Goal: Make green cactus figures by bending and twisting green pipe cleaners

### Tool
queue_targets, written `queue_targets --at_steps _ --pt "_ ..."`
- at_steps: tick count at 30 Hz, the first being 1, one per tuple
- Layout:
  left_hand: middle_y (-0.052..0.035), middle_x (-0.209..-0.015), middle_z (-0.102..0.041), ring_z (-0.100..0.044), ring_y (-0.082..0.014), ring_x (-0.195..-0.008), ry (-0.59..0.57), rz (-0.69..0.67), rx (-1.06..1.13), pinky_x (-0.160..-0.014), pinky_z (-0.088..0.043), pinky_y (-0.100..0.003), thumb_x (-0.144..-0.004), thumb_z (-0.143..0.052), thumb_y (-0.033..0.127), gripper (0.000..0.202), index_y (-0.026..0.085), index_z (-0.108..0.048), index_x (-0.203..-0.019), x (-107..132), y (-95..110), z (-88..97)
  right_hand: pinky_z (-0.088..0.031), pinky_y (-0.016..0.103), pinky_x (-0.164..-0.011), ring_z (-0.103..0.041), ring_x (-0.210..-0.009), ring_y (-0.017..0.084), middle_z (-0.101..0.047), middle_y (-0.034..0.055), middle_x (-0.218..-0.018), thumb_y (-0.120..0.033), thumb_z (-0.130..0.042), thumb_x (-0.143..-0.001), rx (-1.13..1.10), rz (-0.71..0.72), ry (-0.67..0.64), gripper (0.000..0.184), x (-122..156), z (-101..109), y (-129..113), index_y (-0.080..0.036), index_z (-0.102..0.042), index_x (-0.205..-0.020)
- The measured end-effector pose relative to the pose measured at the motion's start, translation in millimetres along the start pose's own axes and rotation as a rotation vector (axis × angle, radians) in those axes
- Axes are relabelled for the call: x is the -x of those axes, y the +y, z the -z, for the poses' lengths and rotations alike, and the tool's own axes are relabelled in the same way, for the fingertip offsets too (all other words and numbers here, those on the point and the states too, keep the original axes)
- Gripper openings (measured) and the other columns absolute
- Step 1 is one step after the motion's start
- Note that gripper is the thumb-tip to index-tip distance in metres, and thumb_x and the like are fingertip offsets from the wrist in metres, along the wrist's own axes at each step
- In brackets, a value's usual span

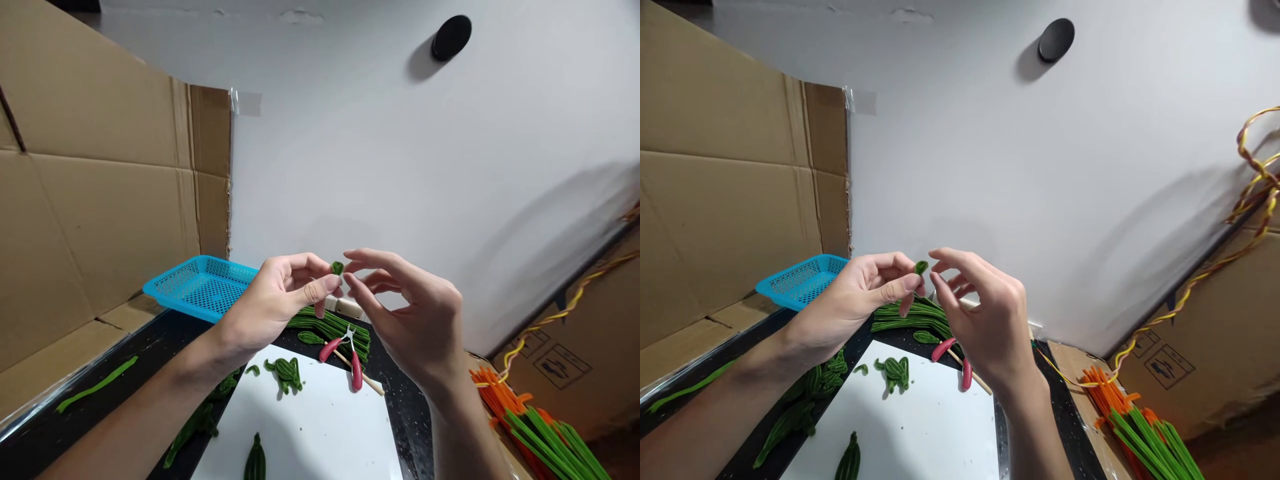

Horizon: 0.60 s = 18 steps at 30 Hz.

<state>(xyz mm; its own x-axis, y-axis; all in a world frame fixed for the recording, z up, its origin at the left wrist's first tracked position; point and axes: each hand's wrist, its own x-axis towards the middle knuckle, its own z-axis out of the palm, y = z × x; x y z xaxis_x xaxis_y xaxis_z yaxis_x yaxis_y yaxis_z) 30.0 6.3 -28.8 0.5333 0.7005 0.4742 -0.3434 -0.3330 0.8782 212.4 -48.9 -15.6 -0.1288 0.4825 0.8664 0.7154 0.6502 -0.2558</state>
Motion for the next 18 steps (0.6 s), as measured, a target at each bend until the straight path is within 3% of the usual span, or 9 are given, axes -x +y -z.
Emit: queue_targets --at_steps 7,13,18 --pt "0.0005 -0.081 -0.067 -0.055 -0.0100 -0.069 -0.040 -0.016 -0.021 -0.077 -0.046 -0.027 -0.098 -0.076 0.037 0.024 0.016 -0.069 -0.089 0.6 -1.7 -1.2 -0.065 0.024 -0.068 -0.073 -0.069 0.010 -0.079 -0.0014 -0.095 -0.011 -0.073 -0.095 -0.018 0.021 -0.021 0.020 -0.6 3.8 -0.2 -0.022 -0.076 -0.111" --pt "0.0026 -0.073 -0.061 -0.055 -0.0117 -0.070 -0.059 0.001 -0.038 -0.079 -0.046 -0.028 -0.098 -0.074 0.035 0.020 0.016 -0.071 -0.093 -1.3 1.2 -1.1 -0.063 0.023 -0.067 -0.070 -0.068 0.009 -0.077 -0.0026 -0.088 -0.011 -0.074 -0.095 -0.012 0.049 -0.038 0.015 -0.1 4.5 2.1 -0.022 -0.077 -0.104" --pt "0.0001 -0.082 -0.065 -0.057 -0.0133 -0.075 -0.056 0.045 -0.177 -0.077 -0.046 -0.029 -0.104 -0.064 0.036 0.022 0.016 -0.073 -0.098 -2.3 -0.1 3.5 -0.061 0.020 -0.066 -0.069 -0.069 0.008 -0.076 -0.0042 -0.085 -0.013 -0.074 -0.097 -0.011 0.037 -0.076 0.011 -0.1 6.3 6.1 -0.023 -0.078 -0.100"
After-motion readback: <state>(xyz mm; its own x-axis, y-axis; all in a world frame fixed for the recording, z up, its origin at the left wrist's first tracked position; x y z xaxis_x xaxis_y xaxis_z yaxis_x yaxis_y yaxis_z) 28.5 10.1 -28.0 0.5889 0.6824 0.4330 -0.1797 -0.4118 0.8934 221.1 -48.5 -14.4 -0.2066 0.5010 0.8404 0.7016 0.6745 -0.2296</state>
